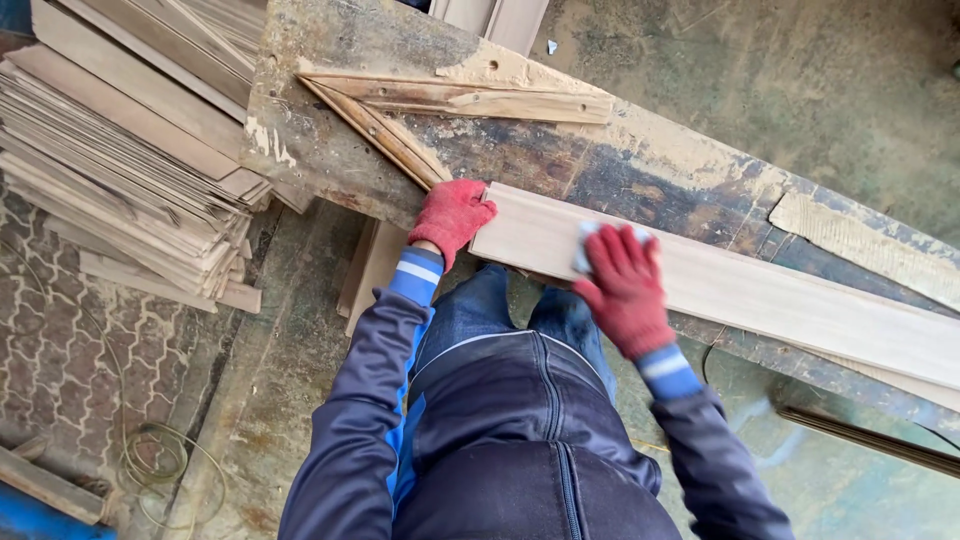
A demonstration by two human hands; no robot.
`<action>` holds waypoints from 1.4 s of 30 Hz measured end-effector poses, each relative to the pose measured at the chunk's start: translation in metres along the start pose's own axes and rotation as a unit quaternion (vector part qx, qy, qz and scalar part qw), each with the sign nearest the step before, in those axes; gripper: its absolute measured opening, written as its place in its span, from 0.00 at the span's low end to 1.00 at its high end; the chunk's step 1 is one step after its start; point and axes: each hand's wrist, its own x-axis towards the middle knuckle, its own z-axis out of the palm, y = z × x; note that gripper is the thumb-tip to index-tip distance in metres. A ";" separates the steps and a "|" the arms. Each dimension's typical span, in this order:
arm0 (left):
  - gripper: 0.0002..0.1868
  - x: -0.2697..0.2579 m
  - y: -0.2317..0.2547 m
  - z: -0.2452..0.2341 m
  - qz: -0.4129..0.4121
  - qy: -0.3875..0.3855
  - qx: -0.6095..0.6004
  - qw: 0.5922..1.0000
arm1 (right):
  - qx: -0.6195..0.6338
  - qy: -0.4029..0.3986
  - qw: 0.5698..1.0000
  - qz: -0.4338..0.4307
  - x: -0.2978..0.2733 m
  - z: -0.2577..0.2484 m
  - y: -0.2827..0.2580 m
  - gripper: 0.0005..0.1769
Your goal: Sanding a long wooden plank using an electric orbital sander and manual sandpaper.
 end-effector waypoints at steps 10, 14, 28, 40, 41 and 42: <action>0.16 0.011 0.028 -0.024 0.106 -0.106 0.278 0.949 | -0.008 0.028 0.997 -0.073 0.057 0.048 -0.092 0.46; 0.32 -0.041 0.086 -0.048 0.033 -0.115 0.234 0.965 | -0.040 -0.018 0.992 -0.121 0.042 0.035 -0.065 0.41; 0.30 -0.017 0.050 -0.035 0.029 -0.054 0.118 0.991 | -0.028 -0.040 0.980 -0.193 0.055 0.028 -0.052 0.37; 0.28 -0.018 0.051 -0.039 0.016 -0.085 0.074 0.993 | -0.041 -0.039 0.975 -0.217 0.066 0.031 -0.059 0.40; 0.27 -0.022 0.053 -0.040 -0.010 -0.089 0.063 0.994 | -0.043 -0.038 0.975 -0.217 0.064 0.030 -0.059 0.40; 0.27 -0.012 0.042 -0.033 -0.011 -0.088 0.061 0.994 | -0.043 -0.040 0.974 -0.219 0.068 0.037 -0.064 0.40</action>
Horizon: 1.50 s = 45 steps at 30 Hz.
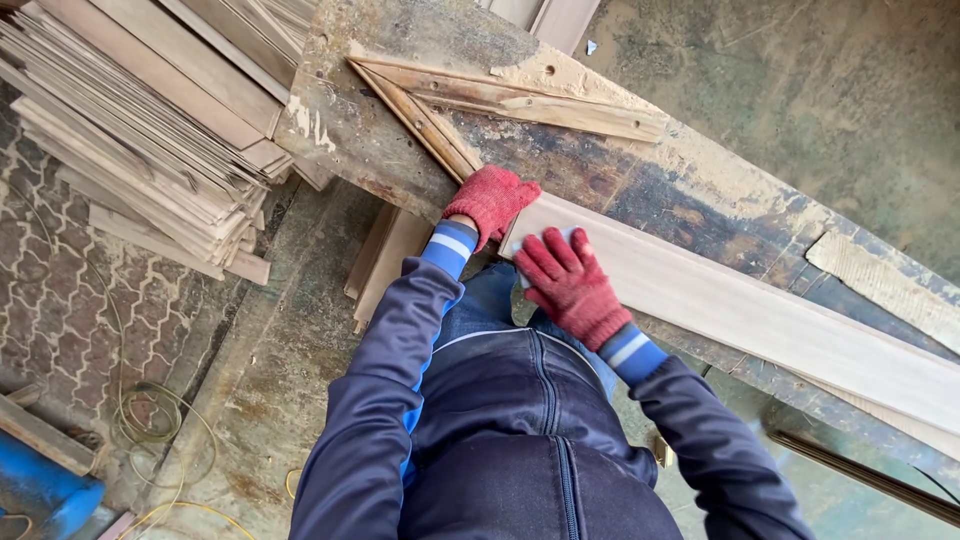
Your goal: Sanding a long wooden plank using an electric orbital sander and manual sandpaper.
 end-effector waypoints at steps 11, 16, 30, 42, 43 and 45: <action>0.36 0.101 -0.080 0.036 0.286 -0.061 0.491 0.821 | 0.003 -0.007 1.000 0.004 -0.004 -0.007 -0.002 0.41; 0.19 0.039 -0.027 0.010 0.152 -0.034 0.264 0.952 | 0.016 0.022 1.000 0.006 0.025 0.008 -0.018 0.42; 0.13 0.083 -0.056 0.031 0.268 -0.014 0.543 0.796 | 0.048 0.047 0.991 0.117 0.024 0.004 -0.016 0.46; 0.27 0.010 0.005 -0.002 -0.052 -0.042 -0.068 0.995 | 0.008 0.012 0.995 0.098 0.016 0.001 0.001 0.46; 0.25 0.035 -0.015 0.008 0.080 -0.042 0.195 0.977 | 0.016 0.027 0.993 0.113 0.025 0.002 0.000 0.47; 0.25 0.059 -0.034 0.019 0.208 -0.039 0.441 0.872 | 0.025 0.042 0.990 0.131 0.025 0.000 -0.001 0.49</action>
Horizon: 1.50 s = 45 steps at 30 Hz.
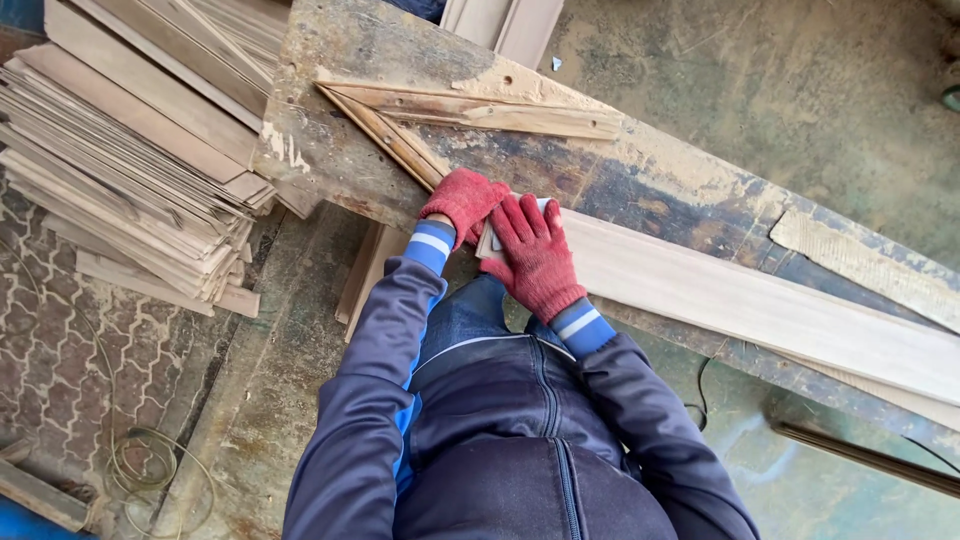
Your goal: Sanding a long wooden plank using an electric orbital sander and manual sandpaper.
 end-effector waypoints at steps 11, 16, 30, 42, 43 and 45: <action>0.28 0.008 -0.009 0.006 -0.015 0.046 -0.034 0.998 | 0.025 0.001 0.999 -0.038 -0.001 0.013 -0.017 0.49; 0.19 -0.045 0.031 -0.050 -0.091 0.043 -0.192 0.976 | 0.030 -0.014 0.998 -0.045 -0.026 -0.012 0.004 0.46; 0.31 -0.040 0.030 -0.043 -0.183 0.046 -0.398 0.898 | -0.010 -0.015 1.000 -0.019 -0.054 -0.018 0.025 0.46; 0.55 -0.074 0.053 -0.090 -0.283 -0.006 -0.471 0.835 | 0.023 0.041 0.999 -0.013 0.000 0.007 -0.004 0.47; 0.54 -0.062 0.043 -0.071 -0.282 -0.004 -0.555 0.782 | 0.029 0.041 0.999 0.014 -0.014 0.001 0.004 0.46; 0.55 -0.048 0.037 -0.062 -0.270 -0.004 -0.637 0.722 | 0.026 0.042 0.998 0.042 -0.048 -0.016 0.028 0.44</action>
